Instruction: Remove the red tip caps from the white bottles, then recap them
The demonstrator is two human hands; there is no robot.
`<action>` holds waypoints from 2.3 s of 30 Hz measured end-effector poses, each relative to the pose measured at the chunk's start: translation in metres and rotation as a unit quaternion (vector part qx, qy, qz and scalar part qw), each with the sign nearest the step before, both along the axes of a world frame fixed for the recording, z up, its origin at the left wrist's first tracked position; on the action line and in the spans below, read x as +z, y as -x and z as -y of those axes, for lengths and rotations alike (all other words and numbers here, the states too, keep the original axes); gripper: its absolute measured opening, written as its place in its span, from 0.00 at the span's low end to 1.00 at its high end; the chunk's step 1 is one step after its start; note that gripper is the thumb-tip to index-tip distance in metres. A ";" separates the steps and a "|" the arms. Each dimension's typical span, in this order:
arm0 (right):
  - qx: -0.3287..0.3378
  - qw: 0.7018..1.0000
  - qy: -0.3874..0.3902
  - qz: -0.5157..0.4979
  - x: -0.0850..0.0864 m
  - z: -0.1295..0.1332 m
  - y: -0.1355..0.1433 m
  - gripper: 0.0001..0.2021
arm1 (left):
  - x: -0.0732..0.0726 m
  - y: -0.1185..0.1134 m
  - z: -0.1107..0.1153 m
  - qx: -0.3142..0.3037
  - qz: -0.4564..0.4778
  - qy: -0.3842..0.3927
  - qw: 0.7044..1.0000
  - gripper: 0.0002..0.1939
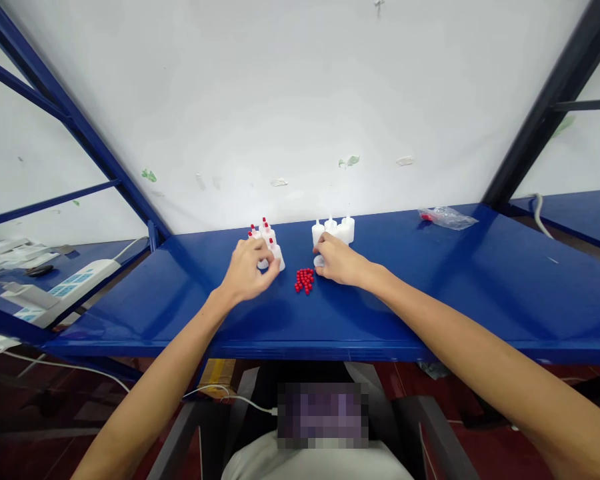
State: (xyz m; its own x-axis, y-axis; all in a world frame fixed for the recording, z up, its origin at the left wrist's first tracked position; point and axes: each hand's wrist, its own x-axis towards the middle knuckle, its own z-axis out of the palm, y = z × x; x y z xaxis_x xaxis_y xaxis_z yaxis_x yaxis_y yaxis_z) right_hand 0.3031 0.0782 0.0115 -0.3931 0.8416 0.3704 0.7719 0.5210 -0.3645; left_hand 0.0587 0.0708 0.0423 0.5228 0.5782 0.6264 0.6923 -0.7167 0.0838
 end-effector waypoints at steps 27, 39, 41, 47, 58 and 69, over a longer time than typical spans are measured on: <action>0.002 0.987 -0.081 -0.140 0.004 0.015 0.032 0.14 | -0.028 -0.010 0.005 -0.095 -0.196 0.131 0.967 0.06; -0.002 0.990 -0.002 -0.140 0.013 0.032 0.042 0.15 | -0.027 -0.004 0.010 -0.061 0.028 0.008 0.998 0.08; 0.014 0.986 0.026 -0.162 0.012 0.034 0.043 0.15 | -0.029 -0.004 0.009 -0.069 0.036 -0.014 0.997 0.07; 0.019 0.974 0.067 -0.213 0.013 0.038 0.047 0.15 | -0.032 -0.004 0.009 -0.084 0.066 -0.096 0.990 0.06; 0.055 0.966 0.057 -0.246 0.014 0.040 0.049 0.17 | -0.031 -0.004 0.008 -0.074 0.061 -0.171 0.981 0.05; 0.157 0.897 0.173 -0.376 0.016 0.033 0.047 0.22 | -0.035 -0.003 0.006 -0.119 0.067 -0.176 0.975 0.07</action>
